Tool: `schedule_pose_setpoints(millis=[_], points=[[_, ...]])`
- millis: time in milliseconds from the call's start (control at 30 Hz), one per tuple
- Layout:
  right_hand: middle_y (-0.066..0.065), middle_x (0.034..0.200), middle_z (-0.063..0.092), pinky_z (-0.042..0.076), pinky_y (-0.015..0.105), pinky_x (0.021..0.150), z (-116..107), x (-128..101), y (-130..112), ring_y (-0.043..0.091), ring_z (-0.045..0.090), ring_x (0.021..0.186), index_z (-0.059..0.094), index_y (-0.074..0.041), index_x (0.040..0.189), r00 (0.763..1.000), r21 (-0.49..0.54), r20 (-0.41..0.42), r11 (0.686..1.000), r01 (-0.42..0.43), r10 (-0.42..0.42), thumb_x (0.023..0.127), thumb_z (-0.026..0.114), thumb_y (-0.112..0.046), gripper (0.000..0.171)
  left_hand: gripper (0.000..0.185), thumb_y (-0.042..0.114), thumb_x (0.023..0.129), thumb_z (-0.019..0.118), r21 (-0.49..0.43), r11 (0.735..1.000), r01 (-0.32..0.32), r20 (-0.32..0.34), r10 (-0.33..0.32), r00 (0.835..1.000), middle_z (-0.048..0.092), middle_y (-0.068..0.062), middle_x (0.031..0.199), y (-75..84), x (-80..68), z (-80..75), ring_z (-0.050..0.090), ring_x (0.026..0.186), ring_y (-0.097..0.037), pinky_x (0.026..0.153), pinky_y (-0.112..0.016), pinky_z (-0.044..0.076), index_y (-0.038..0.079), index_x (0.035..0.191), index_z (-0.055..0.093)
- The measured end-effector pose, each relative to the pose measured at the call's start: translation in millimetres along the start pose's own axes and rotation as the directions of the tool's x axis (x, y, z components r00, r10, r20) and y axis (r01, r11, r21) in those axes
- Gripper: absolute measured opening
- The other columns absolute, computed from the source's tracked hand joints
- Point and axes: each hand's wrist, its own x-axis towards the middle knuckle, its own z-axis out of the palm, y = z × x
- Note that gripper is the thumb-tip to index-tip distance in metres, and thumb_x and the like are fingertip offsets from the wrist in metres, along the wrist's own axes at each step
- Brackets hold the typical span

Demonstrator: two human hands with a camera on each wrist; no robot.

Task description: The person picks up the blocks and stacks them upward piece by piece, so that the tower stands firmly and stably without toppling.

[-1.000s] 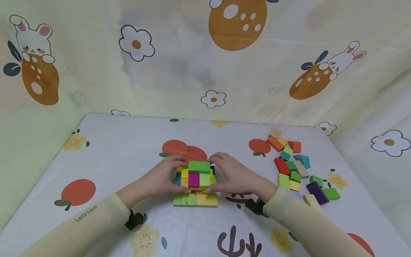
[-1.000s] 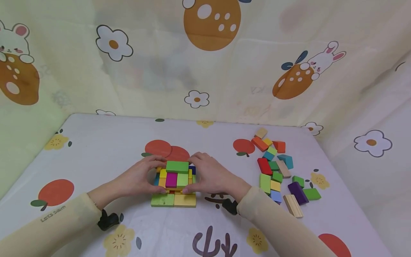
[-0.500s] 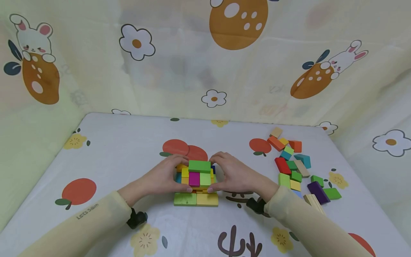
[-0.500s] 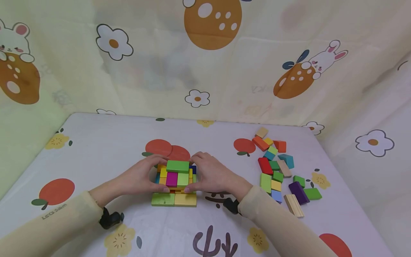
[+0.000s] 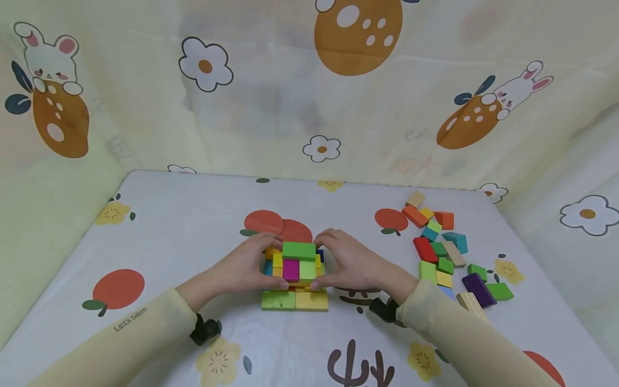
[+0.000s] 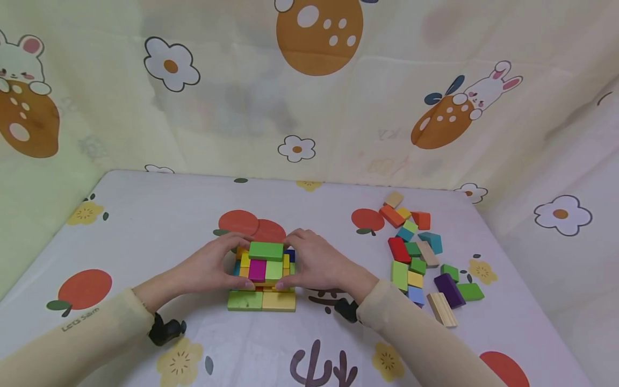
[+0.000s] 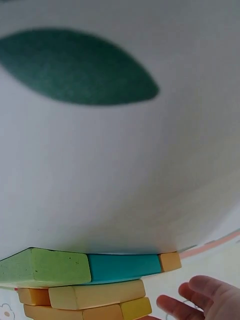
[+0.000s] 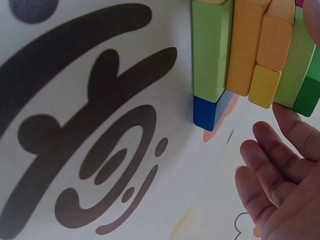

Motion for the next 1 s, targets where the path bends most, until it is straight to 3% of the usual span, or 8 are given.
schedule_pose_setpoints(millis=[167, 367, 567, 800, 1000], points=[[0.008, 0.144, 0.055, 0.047, 0.052, 0.113, -1.1, -0.7, 1.0, 0.028, 0.049, 0.136, 0.057, -0.007, 0.139, 1.000, 0.015, -0.006, 1.000, -0.011, 0.011, 0.080, 0.083, -0.054, 0.080, 0.076, 0.042, 0.078, 0.088, 0.007, 1.000, 0.000, 0.002, 0.000, 1.000, 0.053, -0.011, 0.149, -0.1, 0.0, -0.2, 0.045, 0.141, -0.032, 0.118, -0.055, 0.041, 0.005, 0.137, 0.057], [0.006, 0.135, 0.060, 0.050, 0.049, 0.110, -5.0, 1.6, 1.4, 0.026, 0.054, 0.130, 0.063, -0.009, 0.129, 0.994, 0.053, -0.107, 0.998, 0.041, -0.035, 0.092, 0.076, -0.040, 0.050, 0.079, 0.043, 0.077, 0.088, 0.017, 1.000, 0.004, 0.004, -0.004, 1.000, 0.053, -0.010, 0.149, -1.1, 0.2, -0.7, 0.046, 0.140, -0.031, 0.116, -0.055, 0.043, 0.006, 0.140, 0.056], [0.007, 0.130, 0.061, 0.051, 0.049, 0.109, -7.2, 3.5, 0.7, 0.026, 0.055, 0.126, 0.068, -0.010, 0.117, 0.989, 0.047, -0.134, 0.997, 0.064, -0.057, 0.093, 0.075, -0.033, 0.034, 0.071, 0.043, 0.078, 0.088, 0.015, 1.000, -0.013, 0.004, 0.013, 1.000, 0.052, -0.010, 0.151, -1.5, 0.8, 0.3, 0.042, 0.145, -0.032, 0.118, -0.057, 0.040, 0.006, 0.133, 0.061], [0.008, 0.130, 0.061, 0.051, 0.048, 0.109, -6.4, 4.7, 2.0, 0.026, 0.055, 0.126, 0.068, -0.010, 0.116, 0.990, 0.052, -0.128, 0.997, 0.061, -0.054, 0.093, 0.076, -0.031, 0.032, 0.070, 0.043, 0.078, 0.087, 0.014, 1.000, -0.010, 0.004, 0.010, 1.000, 0.052, -0.010, 0.151, -2.8, 1.3, 0.9, 0.042, 0.144, -0.032, 0.117, -0.056, 0.041, 0.006, 0.131, 0.062], [0.009, 0.134, 0.060, 0.050, 0.049, 0.110, -10.0, 2.7, 4.6, 0.028, 0.055, 0.129, 0.066, -0.007, 0.125, 0.992, 0.048, -0.127, 0.998, 0.032, -0.026, 0.095, 0.072, -0.036, 0.042, 0.079, 0.043, 0.076, 0.089, 0.038, 0.999, 0.001, 0.000, -0.001, 1.000, 0.052, -0.010, 0.149, -4.0, -0.2, 0.3, 0.044, 0.143, -0.032, 0.117, -0.055, 0.042, 0.007, 0.139, 0.057]])
